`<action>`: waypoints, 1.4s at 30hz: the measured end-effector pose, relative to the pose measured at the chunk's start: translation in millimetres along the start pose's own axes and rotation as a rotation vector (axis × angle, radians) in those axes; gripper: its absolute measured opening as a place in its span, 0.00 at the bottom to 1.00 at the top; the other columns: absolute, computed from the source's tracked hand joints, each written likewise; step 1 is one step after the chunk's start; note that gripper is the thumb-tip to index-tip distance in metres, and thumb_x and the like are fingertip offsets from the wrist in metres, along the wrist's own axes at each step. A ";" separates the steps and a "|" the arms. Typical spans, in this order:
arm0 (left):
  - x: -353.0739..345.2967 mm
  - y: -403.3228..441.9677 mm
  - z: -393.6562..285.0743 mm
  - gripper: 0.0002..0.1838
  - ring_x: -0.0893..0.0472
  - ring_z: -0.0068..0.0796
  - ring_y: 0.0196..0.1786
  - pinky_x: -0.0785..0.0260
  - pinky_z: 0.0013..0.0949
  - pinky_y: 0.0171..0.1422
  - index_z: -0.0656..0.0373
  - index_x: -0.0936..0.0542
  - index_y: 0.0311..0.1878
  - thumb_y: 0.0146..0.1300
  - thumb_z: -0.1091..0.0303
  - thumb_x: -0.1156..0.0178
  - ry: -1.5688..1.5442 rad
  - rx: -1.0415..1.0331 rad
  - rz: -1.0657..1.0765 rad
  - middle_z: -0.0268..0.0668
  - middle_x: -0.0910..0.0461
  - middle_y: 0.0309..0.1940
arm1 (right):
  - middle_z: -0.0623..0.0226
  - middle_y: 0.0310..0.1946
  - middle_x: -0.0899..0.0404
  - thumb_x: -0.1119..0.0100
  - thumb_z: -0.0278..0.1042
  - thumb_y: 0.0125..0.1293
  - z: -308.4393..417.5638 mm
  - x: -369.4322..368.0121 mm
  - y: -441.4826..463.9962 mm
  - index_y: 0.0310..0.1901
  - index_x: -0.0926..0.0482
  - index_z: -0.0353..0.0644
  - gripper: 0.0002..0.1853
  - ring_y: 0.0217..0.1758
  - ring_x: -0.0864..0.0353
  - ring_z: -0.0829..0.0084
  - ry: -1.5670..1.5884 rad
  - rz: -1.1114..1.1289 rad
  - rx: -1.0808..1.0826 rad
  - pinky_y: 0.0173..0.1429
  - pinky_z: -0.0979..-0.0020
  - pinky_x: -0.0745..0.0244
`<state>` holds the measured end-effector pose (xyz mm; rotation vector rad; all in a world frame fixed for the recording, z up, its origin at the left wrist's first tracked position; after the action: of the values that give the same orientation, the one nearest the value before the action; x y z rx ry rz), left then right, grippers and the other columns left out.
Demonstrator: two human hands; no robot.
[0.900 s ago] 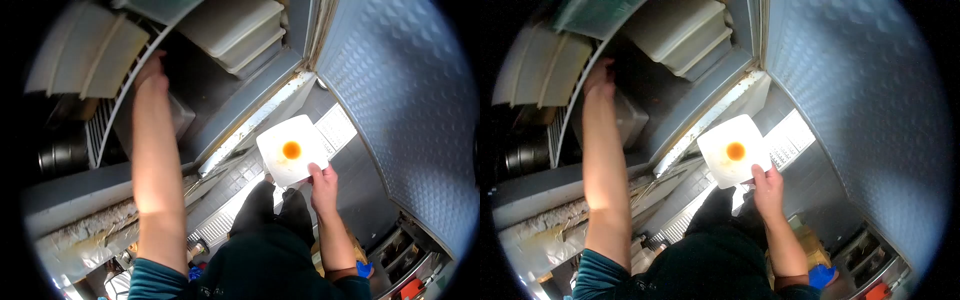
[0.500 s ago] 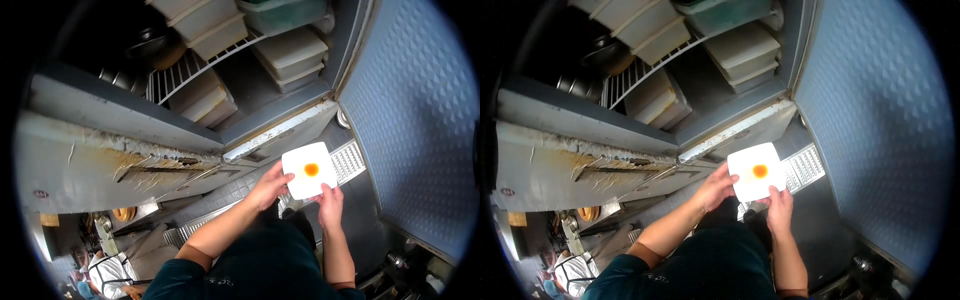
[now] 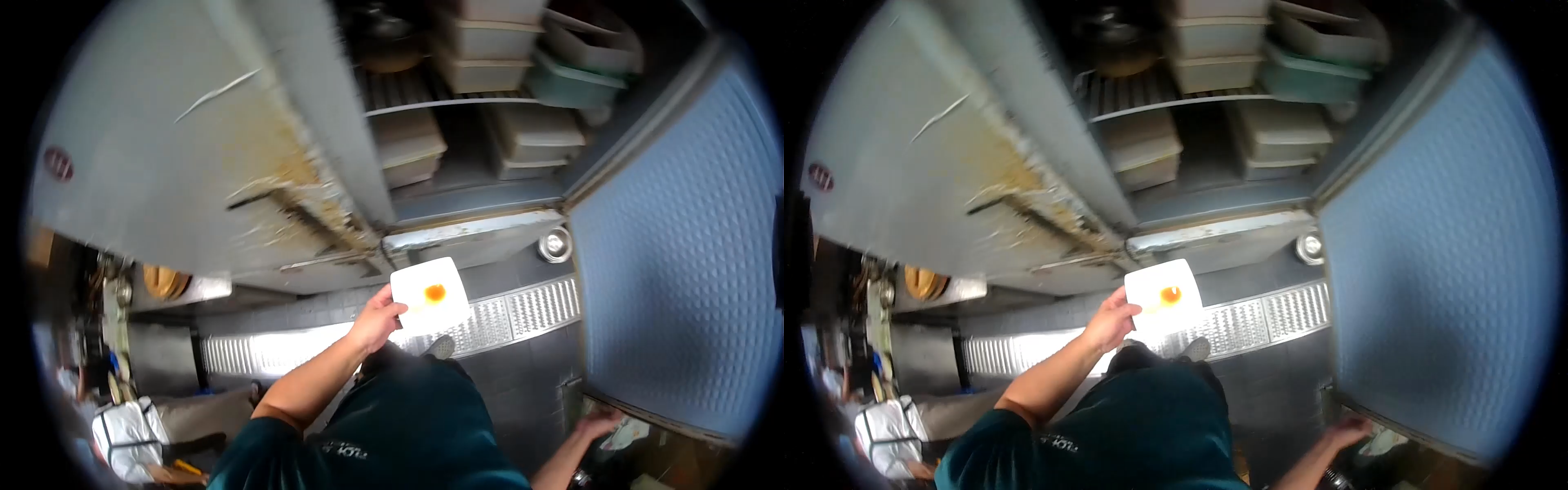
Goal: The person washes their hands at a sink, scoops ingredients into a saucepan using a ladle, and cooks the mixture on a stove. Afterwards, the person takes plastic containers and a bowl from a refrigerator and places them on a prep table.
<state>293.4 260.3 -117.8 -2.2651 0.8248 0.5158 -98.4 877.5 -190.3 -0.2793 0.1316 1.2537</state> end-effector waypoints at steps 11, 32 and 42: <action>356.5 -182.1 -7.2 0.30 0.22 0.45 0.62 0.24 0.45 0.62 0.60 0.40 0.70 0.64 0.81 0.51 -0.183 -0.203 -0.725 0.49 0.26 0.61 | 0.48 0.72 0.37 0.67 0.60 0.79 43.3 -73.2 -133.3 0.73 0.40 0.34 0.37 0.74 0.37 0.54 -0.572 0.186 0.517 0.76 0.55 0.43; 828.8 -173.3 -140.0 0.18 0.16 0.41 0.39 0.19 0.33 0.35 0.73 0.27 0.56 0.69 0.69 0.45 -0.452 -0.442 -1.231 0.46 0.18 0.42 | 0.55 0.60 0.25 0.40 0.25 0.67 49.1 -233.7 -462.2 0.64 0.29 0.34 0.24 0.60 0.23 0.60 -1.066 0.711 0.767 0.67 0.64 0.31; 444.9 -93.6 -58.1 0.23 0.22 0.33 0.57 0.23 0.36 0.53 0.63 0.31 0.68 0.71 0.72 0.43 0.313 -0.517 -0.574 0.42 0.23 0.58 | 0.56 0.62 0.26 0.38 0.20 0.64 -15.3 -180.6 -431.8 0.64 0.29 0.35 0.25 0.60 0.22 0.62 -0.961 0.672 0.577 0.66 0.65 0.29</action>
<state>686.2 88.7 -280.3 -2.9503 0.1419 0.1054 256.3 585.2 -101.0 0.9412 -0.2669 1.8157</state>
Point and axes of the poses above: each hand's wrist, its own y-axis towards the middle knuckle, its own x-axis out of the back of the hand, z = x × y, the point moved 9 cm from there along y, towards the middle knuckle
